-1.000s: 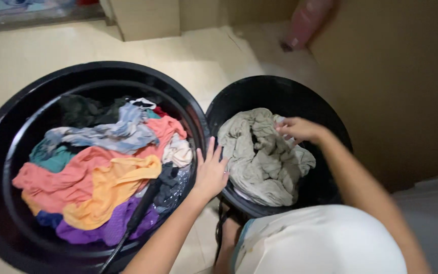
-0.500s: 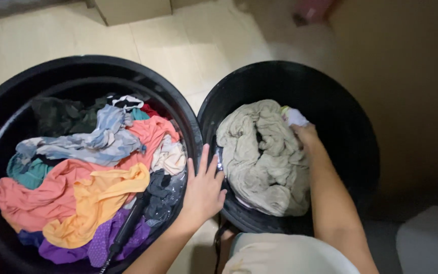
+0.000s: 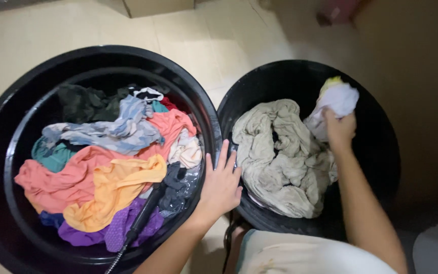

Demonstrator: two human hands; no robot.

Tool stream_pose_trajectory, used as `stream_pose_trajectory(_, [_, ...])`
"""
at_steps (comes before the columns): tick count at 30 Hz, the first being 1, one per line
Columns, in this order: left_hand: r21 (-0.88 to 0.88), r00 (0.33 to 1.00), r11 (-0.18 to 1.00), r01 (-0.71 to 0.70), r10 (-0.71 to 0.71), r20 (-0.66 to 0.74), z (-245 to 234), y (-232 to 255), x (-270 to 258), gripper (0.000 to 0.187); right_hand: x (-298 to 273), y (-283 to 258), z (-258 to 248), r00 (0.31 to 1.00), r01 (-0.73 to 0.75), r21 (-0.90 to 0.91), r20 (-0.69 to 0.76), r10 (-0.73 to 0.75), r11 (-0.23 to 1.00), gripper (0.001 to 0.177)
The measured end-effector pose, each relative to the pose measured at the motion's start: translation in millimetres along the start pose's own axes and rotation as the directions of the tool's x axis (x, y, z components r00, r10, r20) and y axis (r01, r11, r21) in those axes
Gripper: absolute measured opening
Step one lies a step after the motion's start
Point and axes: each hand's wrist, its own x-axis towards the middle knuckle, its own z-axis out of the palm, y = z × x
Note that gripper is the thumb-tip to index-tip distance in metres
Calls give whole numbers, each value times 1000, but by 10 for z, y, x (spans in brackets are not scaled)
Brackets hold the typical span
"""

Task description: The person moves various items of clothing from a basket into a tub of water, rinsing them one by one.

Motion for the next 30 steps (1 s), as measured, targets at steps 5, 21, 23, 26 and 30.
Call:
stream_pose_trajectory(5, [-128,998,990,59,-63,-30,1,12,-55,55,259,-1874,-48,928,-24,-67,369,47,997,38])
stream_pose_trajectory(21, [-950,857,-244,-192,-514,-41,-156,-670,-707,80,-478,-4268,1908,605,-81,-62,790,98,995,69])
stream_pose_trajectory(23, [-936,806,-331,-123,-584,101,-199,-807,-814,75,-493,-4005,2315,686,-74,-134,713,148,988,73])
stream_pose_trajectory(26, [-941,751,-328,-80,-641,160,-158,-1033,-863,68,-485,-3623,2713,735,38,-120,676,53,992,66])
stream_pose_trajectory(30, [-950,713,-304,64,-653,257,45,-1151,-1068,60,-673,-3303,2839,741,87,-118,671,15,989,30])
